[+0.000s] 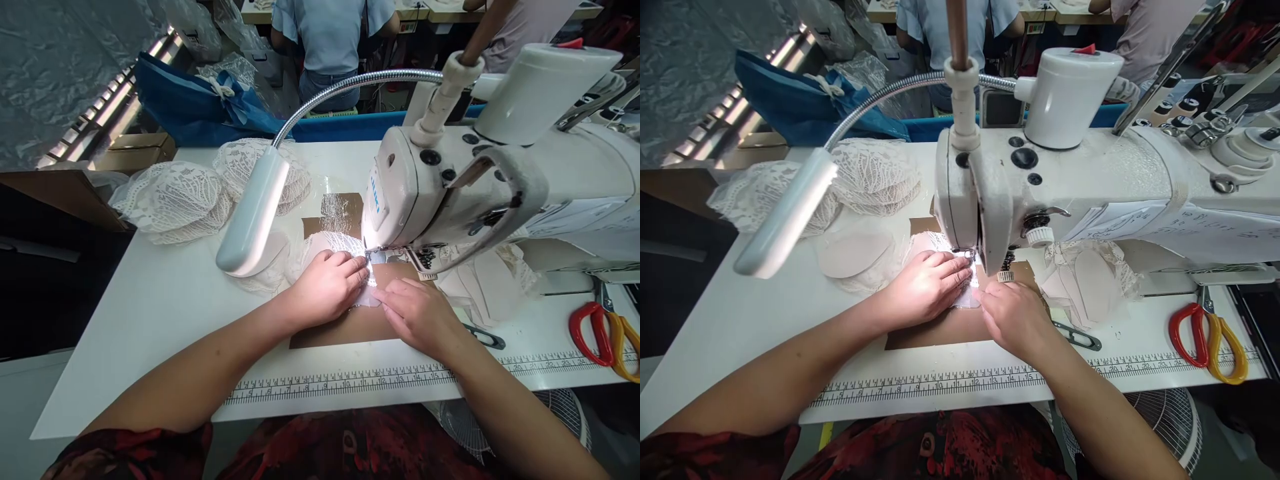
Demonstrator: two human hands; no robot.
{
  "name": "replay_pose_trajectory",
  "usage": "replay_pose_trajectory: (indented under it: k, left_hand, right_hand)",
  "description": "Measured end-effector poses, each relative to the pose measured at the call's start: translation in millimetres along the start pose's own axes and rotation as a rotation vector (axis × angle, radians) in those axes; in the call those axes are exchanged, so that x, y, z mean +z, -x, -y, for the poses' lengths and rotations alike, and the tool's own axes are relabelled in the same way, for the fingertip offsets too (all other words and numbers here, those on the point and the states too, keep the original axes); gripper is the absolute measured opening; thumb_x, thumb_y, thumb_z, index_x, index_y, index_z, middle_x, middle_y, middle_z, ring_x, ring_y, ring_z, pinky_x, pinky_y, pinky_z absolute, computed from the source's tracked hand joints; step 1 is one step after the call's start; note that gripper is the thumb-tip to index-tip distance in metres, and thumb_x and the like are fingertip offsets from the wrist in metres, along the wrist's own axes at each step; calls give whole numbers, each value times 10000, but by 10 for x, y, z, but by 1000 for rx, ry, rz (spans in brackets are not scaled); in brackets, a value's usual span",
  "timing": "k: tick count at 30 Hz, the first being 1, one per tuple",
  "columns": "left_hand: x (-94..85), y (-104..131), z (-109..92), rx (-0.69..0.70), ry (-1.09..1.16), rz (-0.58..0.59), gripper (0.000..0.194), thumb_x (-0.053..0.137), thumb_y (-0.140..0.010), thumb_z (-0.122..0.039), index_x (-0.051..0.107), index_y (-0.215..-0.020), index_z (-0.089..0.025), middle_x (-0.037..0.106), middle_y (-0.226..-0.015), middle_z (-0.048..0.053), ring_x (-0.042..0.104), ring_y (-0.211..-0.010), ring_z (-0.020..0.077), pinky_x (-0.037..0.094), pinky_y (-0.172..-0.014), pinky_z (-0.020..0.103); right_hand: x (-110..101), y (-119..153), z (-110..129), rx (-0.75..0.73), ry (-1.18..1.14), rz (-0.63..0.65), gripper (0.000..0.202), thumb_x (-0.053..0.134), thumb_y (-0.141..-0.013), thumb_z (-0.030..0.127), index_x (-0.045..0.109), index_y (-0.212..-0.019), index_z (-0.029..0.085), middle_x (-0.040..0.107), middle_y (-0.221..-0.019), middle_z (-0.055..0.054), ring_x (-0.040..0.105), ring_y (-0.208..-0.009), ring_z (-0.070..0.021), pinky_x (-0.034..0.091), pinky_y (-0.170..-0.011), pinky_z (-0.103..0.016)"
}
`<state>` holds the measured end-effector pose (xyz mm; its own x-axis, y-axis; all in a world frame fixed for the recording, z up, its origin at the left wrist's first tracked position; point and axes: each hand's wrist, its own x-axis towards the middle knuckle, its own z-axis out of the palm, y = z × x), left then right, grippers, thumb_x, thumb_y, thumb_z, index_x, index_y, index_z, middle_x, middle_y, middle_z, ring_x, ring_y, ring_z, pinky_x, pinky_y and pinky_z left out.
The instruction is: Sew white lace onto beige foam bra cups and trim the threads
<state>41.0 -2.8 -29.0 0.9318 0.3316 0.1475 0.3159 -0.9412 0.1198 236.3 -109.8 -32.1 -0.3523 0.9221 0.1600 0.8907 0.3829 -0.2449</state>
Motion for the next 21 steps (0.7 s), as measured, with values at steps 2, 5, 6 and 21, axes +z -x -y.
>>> replay_pose_trajectory:
  k: [2, 5, 6, 21]
  left_hand:
    - [-2, -11, 12, -7, -17, 11, 349, 377, -995, -254, 588, -1249, -140, 580, -1330, 98, 528, -1097, 257, 408, -883, 385]
    - [-10, -27, 38, -12, -49, 40, 357, 428, -968, -248, 564, -1283, -149, 566, -1342, 103, 525, -1090, 269, 411, -864, 391]
    - [-12, -28, 48, -12, -57, 49, 365, 451, -956, -250, 557, -1293, -154, 563, -1342, 104, 523, -1094, 274, 412, -858, 393]
    - [54, 26, 145, 30, -73, -29, 329, 461, -942, -156, 604, -1237, -123, 597, -1318, 112, 540, -1108, 255, 424, -902, 386]
  right_hand:
    - [11, -7, 2, 5, 10, -4, 330, 453, -871, 109, 715, -1065, 159, 629, -742, -42, 508, -686, -179, 378, -634, -301]
    - [25, -24, 10, 34, 22, 4, 344, 460, -860, 112, 701, -1100, 161, 639, -773, -48, 513, -690, -182, 389, -634, -302]
    - [29, -30, 12, 44, 24, 10, 351, 464, -856, 114, 695, -1114, 163, 643, -782, -49, 517, -693, -184, 393, -633, -303]
    - [44, -113, 26, 79, 63, 28, 366, 457, -850, 126, 696, -1121, 186, 658, -791, -44, 530, -693, -184, 361, -608, -296]
